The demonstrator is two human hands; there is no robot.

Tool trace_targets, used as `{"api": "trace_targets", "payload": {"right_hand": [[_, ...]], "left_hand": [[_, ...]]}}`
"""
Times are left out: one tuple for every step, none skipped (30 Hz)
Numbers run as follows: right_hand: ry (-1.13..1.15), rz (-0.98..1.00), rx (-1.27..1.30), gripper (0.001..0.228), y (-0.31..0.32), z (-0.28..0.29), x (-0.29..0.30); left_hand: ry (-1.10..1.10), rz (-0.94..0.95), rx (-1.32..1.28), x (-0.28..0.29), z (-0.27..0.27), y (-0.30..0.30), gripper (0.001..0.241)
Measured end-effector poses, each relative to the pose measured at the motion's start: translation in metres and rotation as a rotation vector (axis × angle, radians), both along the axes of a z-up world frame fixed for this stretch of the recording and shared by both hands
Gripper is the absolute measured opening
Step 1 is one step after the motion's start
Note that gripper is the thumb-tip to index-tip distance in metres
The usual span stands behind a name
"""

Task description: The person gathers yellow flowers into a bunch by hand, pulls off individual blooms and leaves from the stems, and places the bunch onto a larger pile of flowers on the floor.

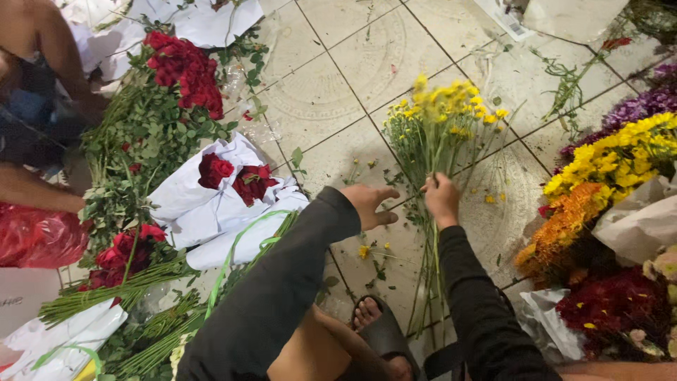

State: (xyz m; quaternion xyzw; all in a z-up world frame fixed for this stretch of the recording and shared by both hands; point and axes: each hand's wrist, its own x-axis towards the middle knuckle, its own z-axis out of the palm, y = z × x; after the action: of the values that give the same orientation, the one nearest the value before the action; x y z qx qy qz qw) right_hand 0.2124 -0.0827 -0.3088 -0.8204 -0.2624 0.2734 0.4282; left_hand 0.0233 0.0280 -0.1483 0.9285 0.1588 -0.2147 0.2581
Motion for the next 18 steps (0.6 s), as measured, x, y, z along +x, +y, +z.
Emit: {"api": "trace_targets", "payload": {"right_hand": [[0.022, 0.028, -0.112, 0.025, 0.001, -0.023, 0.003], [0.019, 0.021, -0.117, 0.025, -0.004, -0.015, -0.002], [0.098, 0.046, -0.129, 0.035, -0.009, -0.006, -0.006], [0.175, 0.065, -0.144, 0.051, -0.016, 0.002, -0.008], [0.171, 0.052, -0.149, 0.051, -0.007, -0.009, -0.003], [0.100, 0.080, -0.166, 0.057, -0.001, -0.021, 0.003], [0.029, 0.108, -0.183, 0.062, 0.005, -0.033, 0.011], [0.026, 0.079, -0.193, 0.062, 0.012, 0.009, 0.009], [-0.107, 0.138, -0.063, 0.055, 0.019, 0.050, 0.008], [-0.246, 0.196, 0.058, 0.047, 0.024, 0.091, 0.008], [-0.253, 0.165, 0.038, 0.047, 0.046, 0.111, 0.031], [-0.320, 0.245, 0.109, 0.045, 0.067, 0.131, 0.057], [-0.388, 0.327, 0.179, 0.043, 0.088, 0.150, 0.085], [-0.394, 0.302, 0.157, 0.043, 0.100, 0.179, 0.107], [-0.561, 0.406, 0.164, 0.034, 0.112, 0.207, 0.131], [-0.728, 0.518, 0.176, 0.025, 0.129, 0.237, 0.156], [-0.733, 0.501, 0.157, 0.025, 0.131, 0.231, 0.194], [-0.978, 0.615, 0.094, 0.018, 0.137, 0.228, 0.233]], "left_hand": [[0.007, -0.015, 0.021, 0.000, -0.005, 0.000, 0.062], [0.004, -0.022, 0.017, 0.000, 0.007, -0.003, 0.062], [0.020, 0.005, -0.016, -0.001, 0.019, -0.006, 0.061], [0.034, 0.026, -0.051, 0.001, 0.030, -0.010, 0.061], [0.030, 0.015, -0.058, 0.003, 0.014, -0.005, 0.061], [0.018, 0.020, -0.050, 0.008, -0.002, 0.000, 0.062], [0.006, 0.025, -0.043, 0.014, -0.017, 0.004, 0.063], [0.001, -0.004, -0.053, 0.026, -0.001, 0.001, 0.063], [-0.019, 0.020, 0.143, 0.038, 0.015, -0.002, 0.059], [-0.046, 0.041, 0.331, 0.051, 0.030, -0.007, 0.059], [-0.060, 0.010, 0.315, 0.064, 0.040, -0.006, 0.059], [-0.182, 0.095, 0.304, 0.078, 0.049, -0.005, 0.058], [-0.302, 0.183, 0.288, 0.092, 0.059, -0.004, 0.057], [-0.311, 0.158, 0.267, 0.104, 0.093, -0.014, 0.057], [-0.430, 0.248, 0.169, 0.115, 0.128, -0.024, 0.064], [-0.542, 0.345, 0.073, 0.124, 0.164, -0.030, 0.071], [-0.547, 0.326, 0.057, 0.142, 0.162, -0.027, 0.071], [-0.762, 0.237, 0.126, 0.159, 0.162, -0.020, 0.061]]}}
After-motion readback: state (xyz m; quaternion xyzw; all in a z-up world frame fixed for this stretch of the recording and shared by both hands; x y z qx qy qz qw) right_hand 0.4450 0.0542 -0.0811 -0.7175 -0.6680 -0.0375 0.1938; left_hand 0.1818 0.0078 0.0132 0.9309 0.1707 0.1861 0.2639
